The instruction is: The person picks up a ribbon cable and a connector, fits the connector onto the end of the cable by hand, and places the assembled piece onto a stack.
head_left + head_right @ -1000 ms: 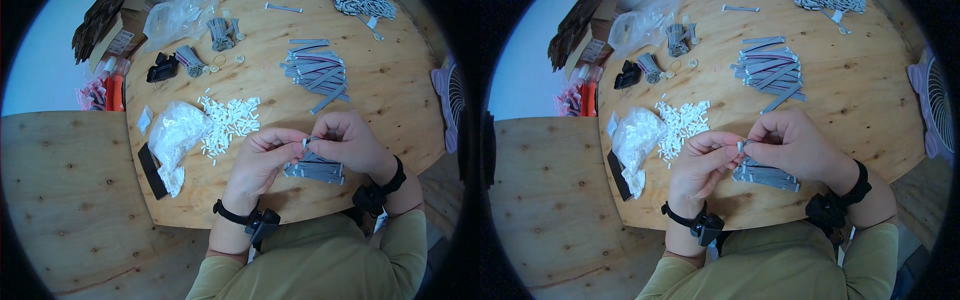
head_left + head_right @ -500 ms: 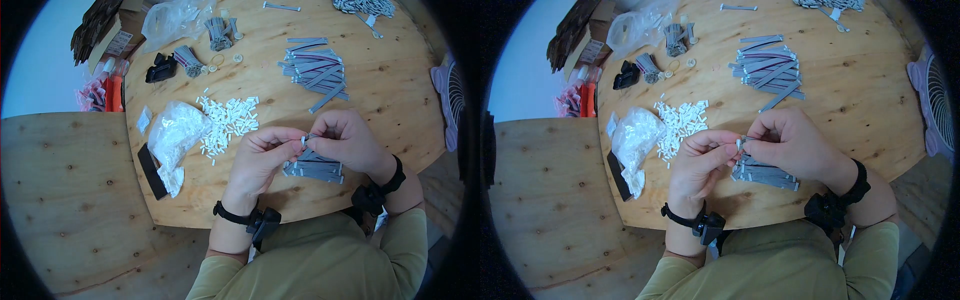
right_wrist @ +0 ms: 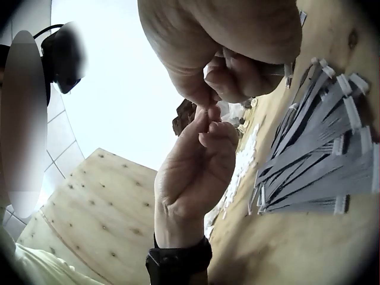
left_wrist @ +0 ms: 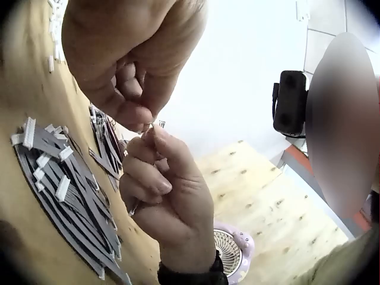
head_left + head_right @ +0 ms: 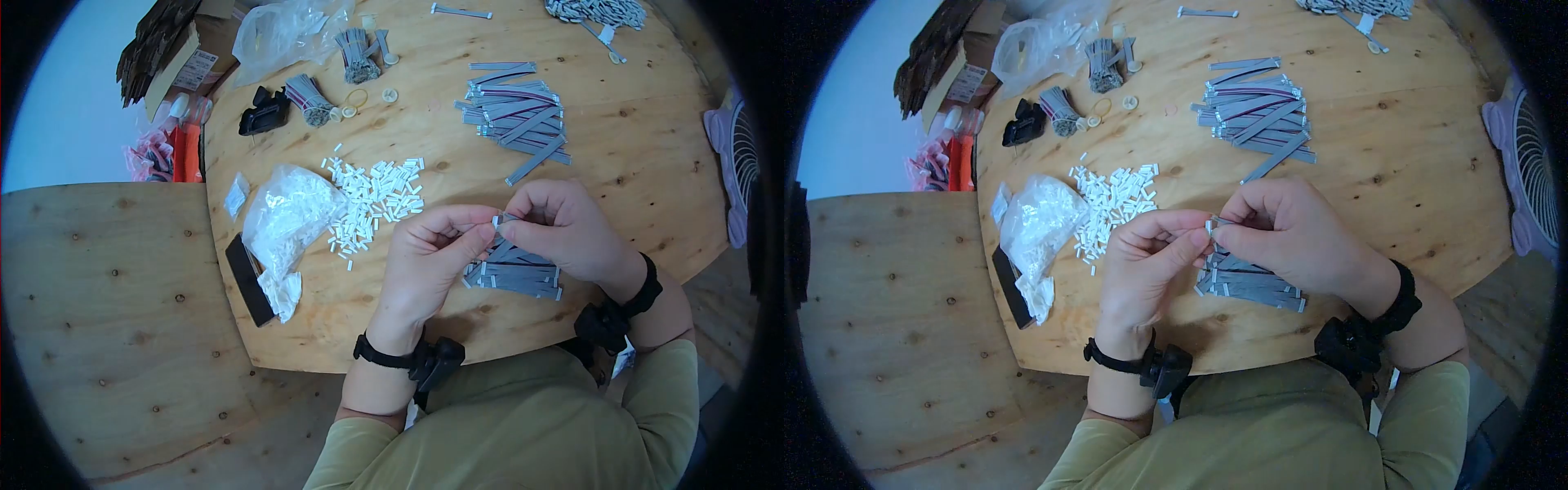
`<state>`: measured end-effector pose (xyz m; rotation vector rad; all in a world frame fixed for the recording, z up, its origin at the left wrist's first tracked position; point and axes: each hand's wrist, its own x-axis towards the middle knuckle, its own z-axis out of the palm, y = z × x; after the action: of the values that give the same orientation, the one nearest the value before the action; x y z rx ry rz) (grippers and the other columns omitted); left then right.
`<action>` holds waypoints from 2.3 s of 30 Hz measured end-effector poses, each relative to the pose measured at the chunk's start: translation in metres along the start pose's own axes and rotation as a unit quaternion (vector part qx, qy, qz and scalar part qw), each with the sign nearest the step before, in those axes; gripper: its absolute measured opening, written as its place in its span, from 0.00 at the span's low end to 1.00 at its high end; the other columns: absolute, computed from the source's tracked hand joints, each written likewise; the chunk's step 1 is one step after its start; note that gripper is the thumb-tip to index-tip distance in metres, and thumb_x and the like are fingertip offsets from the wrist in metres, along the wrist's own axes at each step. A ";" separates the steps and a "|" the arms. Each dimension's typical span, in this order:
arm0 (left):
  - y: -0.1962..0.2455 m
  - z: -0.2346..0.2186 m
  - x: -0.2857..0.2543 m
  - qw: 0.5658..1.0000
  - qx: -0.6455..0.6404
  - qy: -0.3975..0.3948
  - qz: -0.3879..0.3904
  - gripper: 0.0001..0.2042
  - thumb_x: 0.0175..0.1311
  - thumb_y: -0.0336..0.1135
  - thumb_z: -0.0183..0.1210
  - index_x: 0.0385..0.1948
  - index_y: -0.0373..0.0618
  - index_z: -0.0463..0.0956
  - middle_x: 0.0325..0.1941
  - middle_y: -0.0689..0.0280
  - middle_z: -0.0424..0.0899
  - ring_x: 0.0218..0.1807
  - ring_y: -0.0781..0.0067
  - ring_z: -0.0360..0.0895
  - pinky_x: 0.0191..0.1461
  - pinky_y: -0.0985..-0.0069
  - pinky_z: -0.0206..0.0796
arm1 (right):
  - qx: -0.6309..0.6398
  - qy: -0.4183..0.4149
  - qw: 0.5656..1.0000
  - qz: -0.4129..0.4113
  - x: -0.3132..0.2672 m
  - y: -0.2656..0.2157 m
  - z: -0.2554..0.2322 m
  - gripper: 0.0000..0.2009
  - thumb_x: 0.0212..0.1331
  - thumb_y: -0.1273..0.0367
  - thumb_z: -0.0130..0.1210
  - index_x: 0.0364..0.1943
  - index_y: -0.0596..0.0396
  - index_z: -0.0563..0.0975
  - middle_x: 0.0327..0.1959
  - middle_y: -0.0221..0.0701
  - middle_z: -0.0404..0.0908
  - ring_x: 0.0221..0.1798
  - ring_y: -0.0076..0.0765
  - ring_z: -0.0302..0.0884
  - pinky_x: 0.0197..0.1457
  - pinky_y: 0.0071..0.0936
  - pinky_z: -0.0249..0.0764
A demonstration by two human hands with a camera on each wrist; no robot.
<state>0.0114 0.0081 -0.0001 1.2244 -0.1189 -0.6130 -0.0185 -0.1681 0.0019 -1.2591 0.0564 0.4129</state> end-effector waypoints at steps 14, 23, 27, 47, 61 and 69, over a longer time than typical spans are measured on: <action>-0.001 0.001 0.000 1.000 -0.008 -0.004 0.012 0.08 0.54 0.22 0.53 0.36 0.36 0.75 0.30 0.66 0.79 0.31 0.85 0.73 0.32 0.88 0.65 | -0.019 -0.007 1.000 -0.005 0.001 0.002 0.000 0.03 0.53 0.75 0.50 0.27 0.61 0.72 0.26 0.26 0.75 0.28 0.14 0.70 0.30 0.13 0.68; 0.000 0.001 0.001 0.999 -0.040 0.001 0.008 0.08 0.54 0.21 0.53 0.36 0.35 0.74 0.30 0.65 0.78 0.30 0.85 0.73 0.32 0.88 0.65 | -0.012 -0.009 1.000 0.024 0.001 -0.010 -0.003 0.04 0.53 0.73 0.50 0.31 0.60 0.71 0.24 0.23 0.72 0.24 0.13 0.68 0.27 0.12 0.66; -0.003 -0.002 0.001 0.999 -0.040 0.004 0.008 0.08 0.53 0.22 0.53 0.35 0.36 0.74 0.28 0.66 0.78 0.30 0.85 0.73 0.33 0.89 0.64 | -0.012 -0.005 1.000 0.026 0.002 -0.009 -0.005 0.04 0.54 0.72 0.50 0.30 0.59 0.70 0.24 0.23 0.71 0.22 0.13 0.67 0.24 0.11 0.65; -0.001 0.004 0.003 1.000 0.008 0.027 -0.008 0.05 0.57 0.31 0.53 0.30 0.39 0.73 0.24 0.72 0.75 0.25 0.89 0.68 0.30 0.90 0.61 | -0.017 -0.010 1.000 0.008 0.001 -0.005 0.003 0.02 0.54 0.73 0.49 0.28 0.56 0.70 0.23 0.20 0.70 0.23 0.09 0.64 0.23 0.09 0.61; 0.000 -0.003 0.005 0.993 -0.112 -0.015 -0.031 0.07 0.55 0.25 0.53 0.34 0.35 0.72 0.27 0.63 0.78 0.28 0.80 0.73 0.32 0.87 0.65 | 0.003 -0.051 0.996 -0.066 0.003 0.000 -0.002 0.03 0.55 0.71 0.48 0.27 0.53 0.68 0.20 0.18 0.65 0.20 0.09 0.59 0.22 0.10 0.57; -0.001 -0.001 0.004 0.990 -0.135 -0.022 -0.046 0.07 0.55 0.26 0.53 0.34 0.35 0.72 0.26 0.63 0.78 0.28 0.81 0.74 0.31 0.88 0.65 | -0.023 -0.046 0.996 -0.068 0.004 0.002 -0.002 0.03 0.55 0.72 0.48 0.26 0.54 0.67 0.24 0.20 0.64 0.24 0.11 0.60 0.24 0.11 0.58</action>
<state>0.0148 0.0071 -0.0024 0.9587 -0.0152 -0.7127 -0.0157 -0.1683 -0.0017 -1.2795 -0.1182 0.3558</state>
